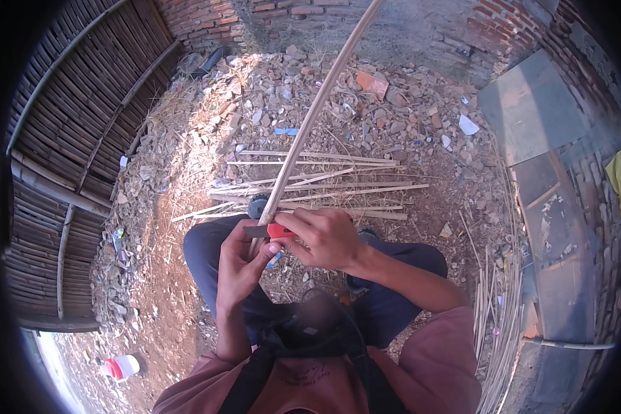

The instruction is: The person shaves a thin wooden stick with a small blade, removing bark and material to smooth and sharpen the end of the stick.

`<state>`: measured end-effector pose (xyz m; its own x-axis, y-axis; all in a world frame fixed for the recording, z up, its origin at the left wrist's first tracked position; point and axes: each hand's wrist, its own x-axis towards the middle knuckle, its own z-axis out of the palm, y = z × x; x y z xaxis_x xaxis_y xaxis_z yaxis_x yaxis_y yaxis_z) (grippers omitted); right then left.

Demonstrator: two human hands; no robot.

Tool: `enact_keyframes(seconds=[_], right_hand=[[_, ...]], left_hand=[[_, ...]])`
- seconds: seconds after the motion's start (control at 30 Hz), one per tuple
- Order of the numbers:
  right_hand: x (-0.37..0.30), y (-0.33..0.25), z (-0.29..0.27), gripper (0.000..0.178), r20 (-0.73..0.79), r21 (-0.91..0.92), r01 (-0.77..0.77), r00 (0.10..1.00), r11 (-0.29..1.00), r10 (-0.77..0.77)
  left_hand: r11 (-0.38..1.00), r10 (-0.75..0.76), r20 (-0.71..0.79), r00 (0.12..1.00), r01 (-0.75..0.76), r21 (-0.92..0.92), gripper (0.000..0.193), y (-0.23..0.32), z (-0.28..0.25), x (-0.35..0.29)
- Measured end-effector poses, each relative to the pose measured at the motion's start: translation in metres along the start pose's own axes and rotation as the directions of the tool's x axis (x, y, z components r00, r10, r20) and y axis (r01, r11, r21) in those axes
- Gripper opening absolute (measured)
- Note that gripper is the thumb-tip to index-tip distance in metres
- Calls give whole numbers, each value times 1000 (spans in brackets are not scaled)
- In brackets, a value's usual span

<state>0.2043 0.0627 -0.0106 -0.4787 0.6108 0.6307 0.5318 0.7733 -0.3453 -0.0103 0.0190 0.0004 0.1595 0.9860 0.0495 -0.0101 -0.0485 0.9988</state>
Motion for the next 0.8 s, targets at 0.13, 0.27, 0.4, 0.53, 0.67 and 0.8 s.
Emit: enact_keyframes(seconds=[0.13, 0.27, 0.4, 0.53, 0.67, 0.8], right_hand=[[2, -2, 2, 44, -15, 41, -37, 999, 998, 38], [4, -7, -2, 48, 25, 48, -70, 997, 996, 69], [4, -2, -1, 43, 114, 332, -250, 968, 909, 224], [20, 15, -27, 49, 543, 838, -511, 744, -194, 389], [14, 52, -31, 40, 443, 830, -222, 820, -511, 363], [13, 54, -28, 34, 381, 836, -106, 818, -539, 431]], left_hand=[[997, -44, -21, 999, 43, -57, 35, -5, -4, -1], [996, -42, -35, 998, 40, -77, 35, -3, -5, -1], [996, -34, -8, 999, 35, 84, 35, 0, -8, 0], [997, -73, -69, 995, 71, -40, 36, 1, -11, -1], [997, -81, -94, 992, 82, 8, 48, -2, -10, 3], [970, -14, -147, 989, 49, 238, 67, -7, 2, 4]])
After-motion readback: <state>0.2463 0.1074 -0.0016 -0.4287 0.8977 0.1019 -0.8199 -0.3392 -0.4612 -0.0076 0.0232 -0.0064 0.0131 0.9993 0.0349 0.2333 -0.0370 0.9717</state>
